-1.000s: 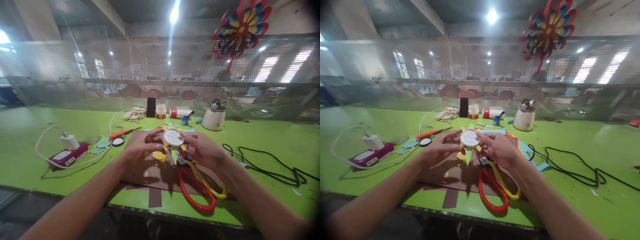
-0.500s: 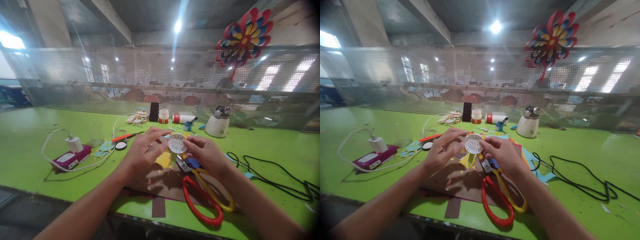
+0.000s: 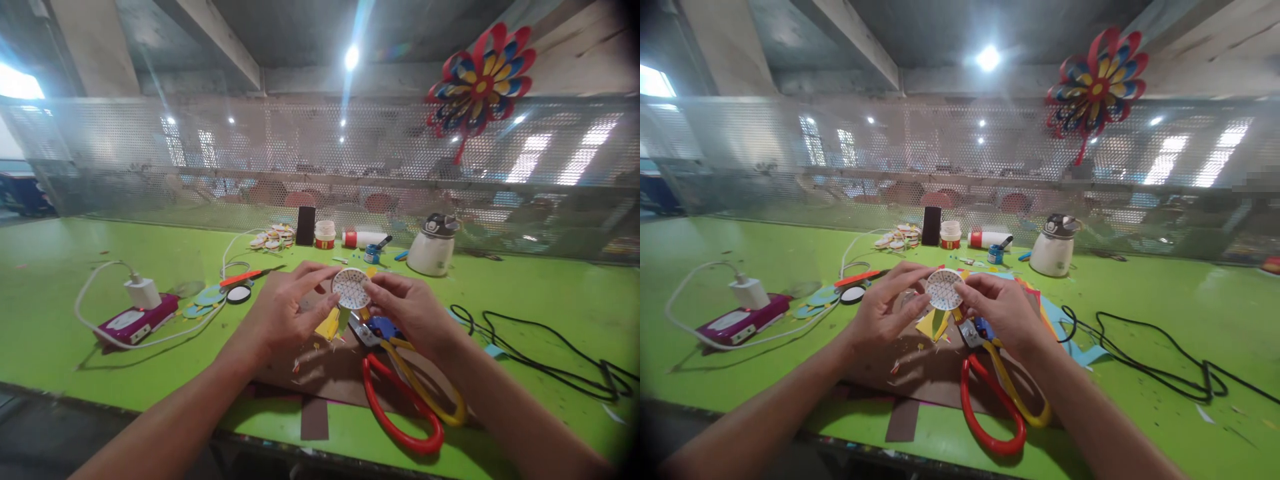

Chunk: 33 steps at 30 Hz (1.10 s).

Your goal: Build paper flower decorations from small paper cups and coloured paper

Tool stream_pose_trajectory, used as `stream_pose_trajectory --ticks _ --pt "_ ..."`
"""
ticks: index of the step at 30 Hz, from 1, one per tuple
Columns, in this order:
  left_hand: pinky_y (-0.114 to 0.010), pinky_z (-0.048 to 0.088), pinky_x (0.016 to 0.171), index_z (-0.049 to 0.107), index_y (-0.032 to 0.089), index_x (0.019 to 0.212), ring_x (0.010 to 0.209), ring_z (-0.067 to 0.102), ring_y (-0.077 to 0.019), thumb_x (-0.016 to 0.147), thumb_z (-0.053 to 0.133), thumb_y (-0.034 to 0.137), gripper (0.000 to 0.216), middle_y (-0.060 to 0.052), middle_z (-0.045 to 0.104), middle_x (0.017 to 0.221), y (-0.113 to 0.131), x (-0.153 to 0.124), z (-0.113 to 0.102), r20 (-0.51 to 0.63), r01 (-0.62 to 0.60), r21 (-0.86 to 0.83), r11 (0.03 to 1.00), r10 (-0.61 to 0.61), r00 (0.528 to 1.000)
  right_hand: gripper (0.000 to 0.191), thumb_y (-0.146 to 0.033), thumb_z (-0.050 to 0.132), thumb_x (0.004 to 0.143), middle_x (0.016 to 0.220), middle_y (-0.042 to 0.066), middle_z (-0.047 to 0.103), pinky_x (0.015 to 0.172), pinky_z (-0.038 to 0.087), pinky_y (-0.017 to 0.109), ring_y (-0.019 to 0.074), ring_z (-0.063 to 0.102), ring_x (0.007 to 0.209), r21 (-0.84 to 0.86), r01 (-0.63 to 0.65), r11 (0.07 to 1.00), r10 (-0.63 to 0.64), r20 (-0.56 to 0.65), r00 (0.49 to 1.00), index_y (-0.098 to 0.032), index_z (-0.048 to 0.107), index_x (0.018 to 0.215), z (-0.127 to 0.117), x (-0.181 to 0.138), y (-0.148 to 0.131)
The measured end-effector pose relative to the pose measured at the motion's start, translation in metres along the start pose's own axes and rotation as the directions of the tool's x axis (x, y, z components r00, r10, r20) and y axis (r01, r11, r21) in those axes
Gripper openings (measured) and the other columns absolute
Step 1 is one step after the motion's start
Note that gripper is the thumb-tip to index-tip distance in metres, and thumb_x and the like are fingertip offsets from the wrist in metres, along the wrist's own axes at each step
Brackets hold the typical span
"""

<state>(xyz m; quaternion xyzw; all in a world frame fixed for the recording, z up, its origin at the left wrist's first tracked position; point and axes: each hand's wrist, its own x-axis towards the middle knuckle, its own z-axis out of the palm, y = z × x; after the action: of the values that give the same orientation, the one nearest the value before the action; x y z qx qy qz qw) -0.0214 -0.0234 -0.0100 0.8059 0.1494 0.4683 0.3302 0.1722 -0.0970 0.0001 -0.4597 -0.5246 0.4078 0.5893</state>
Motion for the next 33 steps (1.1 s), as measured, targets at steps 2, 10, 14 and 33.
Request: stream_pose_trajectory --ticks 2,10,14,33 --pt "-0.039 0.046 0.093 0.066 0.026 0.121 0.094 0.058 -0.0214 0.084 0.063 0.036 0.038 -0.008 0.061 0.120 0.000 0.000 0.000 0.006 0.013 -0.003 1.000 -0.013 1.000 0.022 -0.040 0.076 0.075 0.074 0.000 0.067 0.059 0.048 0.022 0.0082 0.057 0.061 -0.030 0.011 0.999 -0.011 0.001 1.000 -0.019 0.074 0.082 0.000 0.000 -0.001" --pt "-0.032 0.046 0.086 0.069 0.025 0.111 0.096 0.060 -0.0200 0.086 0.062 0.040 0.030 -0.005 0.066 0.111 -0.004 0.005 -0.002 -0.051 0.180 -0.204 0.962 -0.194 0.980 0.025 -0.041 0.076 0.072 0.071 0.001 0.067 0.059 0.049 0.026 0.0111 0.059 0.060 -0.155 0.150 0.977 -0.152 -0.004 0.988 -0.018 0.071 0.078 0.004 -0.001 -0.002" --pt "-0.031 0.047 0.083 0.067 0.021 0.110 0.091 0.061 -0.0180 0.084 0.064 0.041 0.033 -0.007 0.067 0.106 -0.009 0.010 -0.001 0.063 0.388 -0.462 0.797 -0.407 0.911 0.025 -0.041 0.075 0.074 0.067 0.000 0.065 0.056 0.048 0.026 0.0111 0.057 0.058 -0.201 0.175 0.964 -0.179 -0.003 0.984 -0.018 0.070 0.079 0.005 -0.002 -0.002" --pt "-0.026 0.041 0.068 0.071 0.013 0.089 0.072 0.055 -0.0122 0.076 0.073 0.041 0.030 -0.005 0.064 0.082 -0.009 0.007 0.003 0.404 0.589 -0.439 0.678 -0.437 0.804 0.033 -0.047 0.074 0.074 0.067 0.001 0.066 0.062 0.047 0.028 0.0120 0.057 0.060 -0.083 -0.009 0.997 0.008 -0.009 1.000 -0.015 0.076 0.083 0.004 0.000 0.000"
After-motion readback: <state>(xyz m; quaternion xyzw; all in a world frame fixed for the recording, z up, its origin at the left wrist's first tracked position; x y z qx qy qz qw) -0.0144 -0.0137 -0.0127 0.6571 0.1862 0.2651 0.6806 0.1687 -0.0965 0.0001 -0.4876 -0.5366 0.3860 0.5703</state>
